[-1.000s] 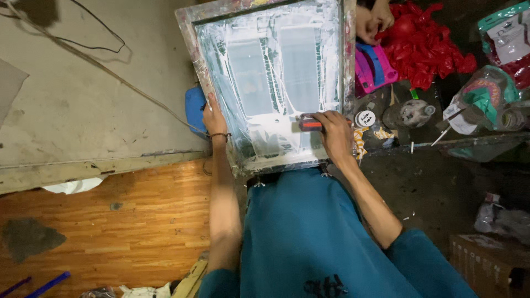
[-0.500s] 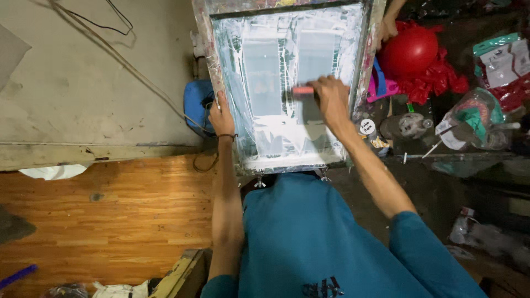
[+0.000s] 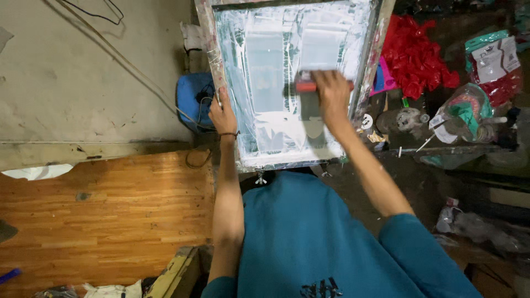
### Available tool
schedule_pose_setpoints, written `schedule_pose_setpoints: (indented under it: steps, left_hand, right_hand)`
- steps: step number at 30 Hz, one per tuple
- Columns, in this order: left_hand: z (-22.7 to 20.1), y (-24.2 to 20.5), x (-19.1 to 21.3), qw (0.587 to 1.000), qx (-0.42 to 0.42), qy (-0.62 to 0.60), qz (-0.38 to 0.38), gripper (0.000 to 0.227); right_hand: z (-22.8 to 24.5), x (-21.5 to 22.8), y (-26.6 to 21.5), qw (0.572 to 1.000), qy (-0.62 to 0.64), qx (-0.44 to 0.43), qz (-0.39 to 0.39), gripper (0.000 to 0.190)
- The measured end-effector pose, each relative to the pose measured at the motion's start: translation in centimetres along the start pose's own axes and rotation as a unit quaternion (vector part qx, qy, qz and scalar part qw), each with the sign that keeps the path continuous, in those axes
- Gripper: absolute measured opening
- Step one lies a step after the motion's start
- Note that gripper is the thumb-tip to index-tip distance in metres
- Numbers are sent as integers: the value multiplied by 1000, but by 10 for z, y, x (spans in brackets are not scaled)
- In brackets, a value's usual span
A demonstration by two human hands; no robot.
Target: The person uses a squeegee to pull white ink across a screen printing frame, spreading it evenly over the mesh. The task is performed on a wooden table in a cluttered workspace.
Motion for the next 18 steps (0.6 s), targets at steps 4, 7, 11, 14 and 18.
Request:
schedule_pose_setpoints:
  steps: [4, 7, 11, 14, 18]
  left_hand:
    - [6, 8, -7, 1000, 5, -9, 4, 69]
    - [18, 19, -14, 999, -24, 16, -17, 60]
    - [51, 42, -34, 996, -20, 73, -47, 57]
    - [61, 54, -44, 994, -53, 83, -42, 59]
    - [129, 74, -68, 994, 66, 84, -28, 62]
  right_hand:
    - [12, -16, -77, 993, 43, -18, 111, 50]
    - [4, -27, -82, 974, 117, -46, 189, 50]
    - [-19, -14, -14, 975, 169, -93, 114, 57]
    - [-45, -57, 35, 981, 142, -79, 110, 44]
    - [-70, -155, 62, 988, 91, -12, 128, 35]
Point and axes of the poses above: each hand's wrist, its own y-axis towards the middle knuckle, its own x-axis out of the back of the hand, z = x × y, the point moved 9 cm from there along y, towards the middle knuckle, and after that the axes turned 3 degrees about z, right-handed, at the moved point
